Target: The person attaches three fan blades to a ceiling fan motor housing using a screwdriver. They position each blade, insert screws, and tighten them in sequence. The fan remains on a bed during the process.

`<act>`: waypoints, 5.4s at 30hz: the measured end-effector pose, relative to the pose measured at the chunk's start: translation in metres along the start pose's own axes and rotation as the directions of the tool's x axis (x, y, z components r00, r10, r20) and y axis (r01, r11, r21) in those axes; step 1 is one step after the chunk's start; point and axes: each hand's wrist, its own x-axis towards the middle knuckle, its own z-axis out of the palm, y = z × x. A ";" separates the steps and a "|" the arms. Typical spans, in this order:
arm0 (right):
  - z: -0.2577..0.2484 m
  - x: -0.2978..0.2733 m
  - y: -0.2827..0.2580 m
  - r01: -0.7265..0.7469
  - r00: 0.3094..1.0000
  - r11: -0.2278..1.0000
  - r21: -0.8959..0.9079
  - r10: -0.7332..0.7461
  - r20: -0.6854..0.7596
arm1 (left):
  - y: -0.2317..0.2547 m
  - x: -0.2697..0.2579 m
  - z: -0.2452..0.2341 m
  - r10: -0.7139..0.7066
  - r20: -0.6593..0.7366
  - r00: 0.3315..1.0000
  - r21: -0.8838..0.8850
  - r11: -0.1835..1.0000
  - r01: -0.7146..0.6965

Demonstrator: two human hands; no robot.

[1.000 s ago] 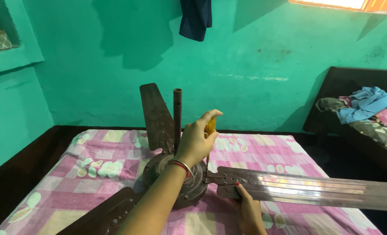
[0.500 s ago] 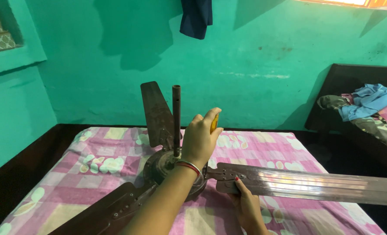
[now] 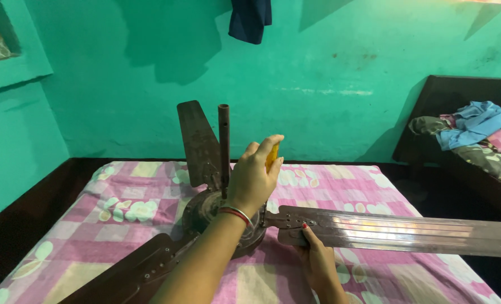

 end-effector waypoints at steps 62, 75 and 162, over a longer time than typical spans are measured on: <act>-0.009 0.020 0.010 0.046 0.999 0.999 -0.007 -0.046 0.003 | 0.008 0.003 0.006 -0.103 0.010 0.995 0.116 0.988 0.101; -0.023 0.045 0.016 0.026 0.999 0.999 -0.028 -0.025 0.033 | 0.002 0.020 0.000 -0.009 0.180 0.984 -0.212 0.976 0.048; 0.196 -0.053 -0.110 0.747 0.655 0.155 -0.647 -0.344 0.673 | -0.103 -0.113 -0.006 -0.403 0.012 0.915 0.277 0.881 0.384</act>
